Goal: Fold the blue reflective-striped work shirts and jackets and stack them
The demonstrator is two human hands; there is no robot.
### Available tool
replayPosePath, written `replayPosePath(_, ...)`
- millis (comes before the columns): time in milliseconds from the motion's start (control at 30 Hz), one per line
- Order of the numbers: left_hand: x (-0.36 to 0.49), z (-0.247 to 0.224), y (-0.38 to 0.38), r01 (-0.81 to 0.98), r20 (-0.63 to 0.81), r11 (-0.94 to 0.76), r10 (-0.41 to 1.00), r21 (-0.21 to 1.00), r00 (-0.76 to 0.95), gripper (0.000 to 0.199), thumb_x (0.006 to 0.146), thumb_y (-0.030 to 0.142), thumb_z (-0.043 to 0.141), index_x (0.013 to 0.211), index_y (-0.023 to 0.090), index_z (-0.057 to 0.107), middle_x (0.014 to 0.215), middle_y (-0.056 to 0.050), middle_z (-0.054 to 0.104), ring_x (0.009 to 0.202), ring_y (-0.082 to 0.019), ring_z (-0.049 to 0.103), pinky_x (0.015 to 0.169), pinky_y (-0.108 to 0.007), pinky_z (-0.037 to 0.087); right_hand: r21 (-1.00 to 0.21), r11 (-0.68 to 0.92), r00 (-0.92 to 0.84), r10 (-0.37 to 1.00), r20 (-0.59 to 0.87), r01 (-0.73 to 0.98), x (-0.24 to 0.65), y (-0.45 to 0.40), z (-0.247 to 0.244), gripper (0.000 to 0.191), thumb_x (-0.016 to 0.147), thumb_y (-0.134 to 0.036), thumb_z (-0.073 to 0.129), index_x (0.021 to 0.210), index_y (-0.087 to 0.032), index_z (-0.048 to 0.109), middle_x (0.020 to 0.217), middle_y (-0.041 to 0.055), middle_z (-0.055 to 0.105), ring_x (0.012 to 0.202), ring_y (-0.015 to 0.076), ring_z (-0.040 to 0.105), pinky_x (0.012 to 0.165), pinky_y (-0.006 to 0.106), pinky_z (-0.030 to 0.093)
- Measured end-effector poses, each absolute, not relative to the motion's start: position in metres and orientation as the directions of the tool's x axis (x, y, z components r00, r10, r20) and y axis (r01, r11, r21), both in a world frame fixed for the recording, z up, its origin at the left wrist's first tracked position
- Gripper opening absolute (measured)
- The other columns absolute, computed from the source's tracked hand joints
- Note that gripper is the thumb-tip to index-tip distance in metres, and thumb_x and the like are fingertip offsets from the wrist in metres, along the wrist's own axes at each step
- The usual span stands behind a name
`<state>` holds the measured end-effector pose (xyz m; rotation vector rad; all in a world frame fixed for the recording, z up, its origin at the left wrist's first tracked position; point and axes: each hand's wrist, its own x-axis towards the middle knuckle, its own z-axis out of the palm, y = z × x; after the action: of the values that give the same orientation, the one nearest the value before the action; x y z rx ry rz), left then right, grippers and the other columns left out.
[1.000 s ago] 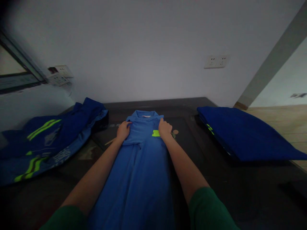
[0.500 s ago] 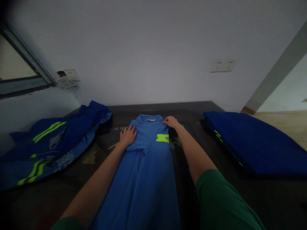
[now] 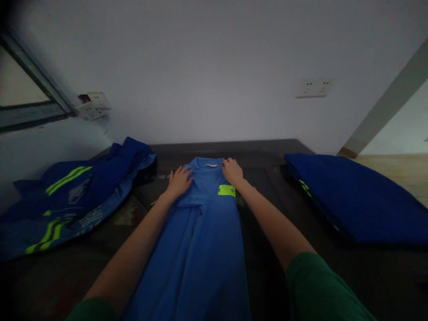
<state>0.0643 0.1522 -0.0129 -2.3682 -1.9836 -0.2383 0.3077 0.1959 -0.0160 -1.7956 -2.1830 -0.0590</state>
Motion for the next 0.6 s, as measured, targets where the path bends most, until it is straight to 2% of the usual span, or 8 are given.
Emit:
replayPosePath(100,0.074,-0.017,0.148,0.966,0.051,-0.232,0.973,0.118,0.227,0.051,0.097,0.044,0.03,0.145,0.028,0.041,0.155,-0.003,0.03,0.144,-0.028,0.023,0.115,-0.058,0.017,-0.158,0.271,-0.239,0.952,0.192,0.95,0.285,0.188,-0.027,0.037,0.096,-0.037,0.045,0.126,-0.021,0.06,0.131,0.0115,0.057,0.121,0.0252,0.05,0.101,0.037,0.038)
replayPosePath(233,0.078,-0.028,0.144,0.971,-0.009,-0.212,0.977,0.112,0.214,0.055,0.097,0.05,0.023,0.149,0.034,0.03,0.159,0.0,0.02,0.146,-0.028,0.018,0.115,-0.057,0.017,-0.148,0.259,-0.24,0.961,0.135,0.954,0.274,0.182,-0.04,0.05,0.098,-0.043,0.038,0.142,-0.02,0.046,0.149,0.012,0.04,0.135,0.0309,0.036,0.11,0.048,0.028)
replayPosePath(333,0.074,-0.031,0.147,0.973,-0.006,-0.208,0.978,0.098,0.21,0.055,0.097,0.051,0.021,0.15,0.036,0.026,0.159,0.001,0.018,0.147,-0.026,0.015,0.116,-0.056,0.015,-0.149,0.251,-0.235,0.965,0.113,0.957,0.277,0.181,-0.04,0.053,0.099,-0.045,0.034,0.146,-0.021,0.04,0.153,0.0098,0.034,0.14,0.0303,0.03,0.113,0.049,0.024)
replayPosePath(500,0.069,-0.029,0.151,0.978,-0.02,-0.186,0.982,0.099,0.189,0.055,0.097,0.05,0.02,0.151,0.037,0.023,0.159,0.002,0.017,0.147,-0.025,0.013,0.116,-0.057,0.01,-0.153,0.245,-0.227,0.966,0.126,0.957,0.275,0.17,-0.02,0.054,0.1,-0.041,0.034,0.147,-0.017,0.037,0.156,0.0115,0.028,0.144,0.0291,0.022,0.114,0.05,0.023)
replayPosePath(600,0.069,-0.028,0.15,0.977,-0.022,-0.184,0.982,0.106,0.188,0.055,0.097,0.049,0.021,0.151,0.037,0.024,0.159,0.002,0.017,0.147,-0.025,0.013,0.115,-0.058,0.009,-0.18,0.317,-0.286,0.941,0.179,0.931,0.261,0.139,-0.011,0.053,0.099,-0.039,0.036,0.145,-0.013,0.04,0.155,0.0151,0.028,0.144,0.0311,0.022,0.112,0.052,0.026)
